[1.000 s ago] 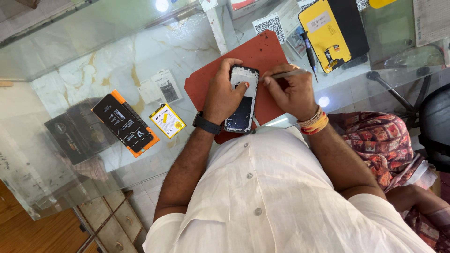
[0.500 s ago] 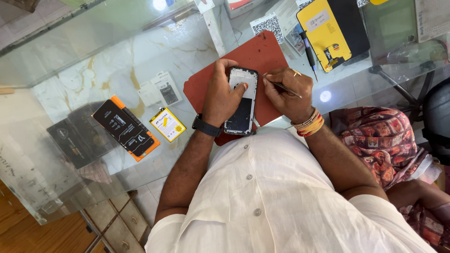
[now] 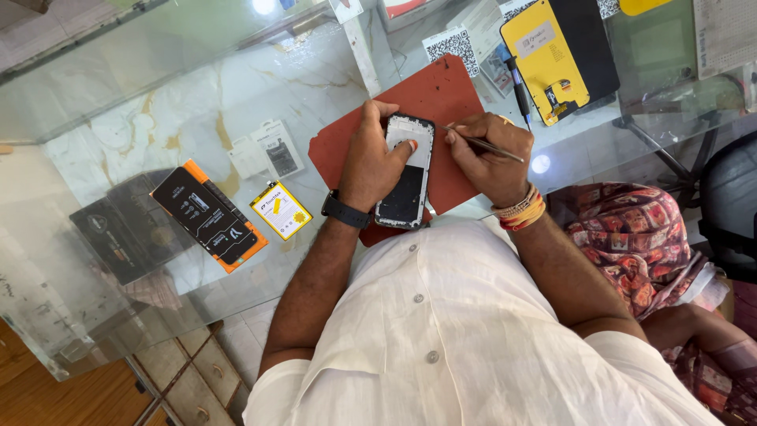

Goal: The person uses a metal prying tool to scrape adhesive residue from the interior frame of a disassembled mobile phone. The person holds the phone steady with one hand while carefully working the tool along the edges of the frame.

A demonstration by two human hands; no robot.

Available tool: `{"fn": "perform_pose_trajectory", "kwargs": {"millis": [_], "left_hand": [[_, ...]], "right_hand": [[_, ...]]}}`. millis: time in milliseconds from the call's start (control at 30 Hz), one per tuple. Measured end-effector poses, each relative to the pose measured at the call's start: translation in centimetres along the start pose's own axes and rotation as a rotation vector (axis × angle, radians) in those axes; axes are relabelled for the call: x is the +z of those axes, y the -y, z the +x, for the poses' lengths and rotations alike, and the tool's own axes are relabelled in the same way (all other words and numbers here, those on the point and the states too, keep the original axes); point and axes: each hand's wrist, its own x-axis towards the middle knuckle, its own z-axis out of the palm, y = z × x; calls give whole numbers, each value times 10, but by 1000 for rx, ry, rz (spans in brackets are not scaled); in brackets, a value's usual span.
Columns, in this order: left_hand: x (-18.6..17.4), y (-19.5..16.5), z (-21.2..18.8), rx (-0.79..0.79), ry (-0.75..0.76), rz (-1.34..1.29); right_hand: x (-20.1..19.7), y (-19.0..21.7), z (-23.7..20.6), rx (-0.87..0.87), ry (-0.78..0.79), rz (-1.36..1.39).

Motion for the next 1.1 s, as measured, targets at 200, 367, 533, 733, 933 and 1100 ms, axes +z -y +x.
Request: {"fn": "perform_pose_trajectory", "kwargs": {"millis": [200,367,533,733,933,1100], "left_hand": [[-1,-5,-2,-51,7,2],[0,-3,-1,-66,12,-14],[1,-1,-2,-18,0,5],[0,-1,-1,-21,2,-9],[0,2,1,6,5,-2],[-6,1,6,1,46,2]], "right_hand": [[4,3,0,-81,-10,-105],[4,2,1,-91,2,-123],[4,1,0,-114,12,-136],[3,1,3,-78,41,-111],[2,-1,6,-86,80,-122],[-1,0,7,-71,79,-107]]}}
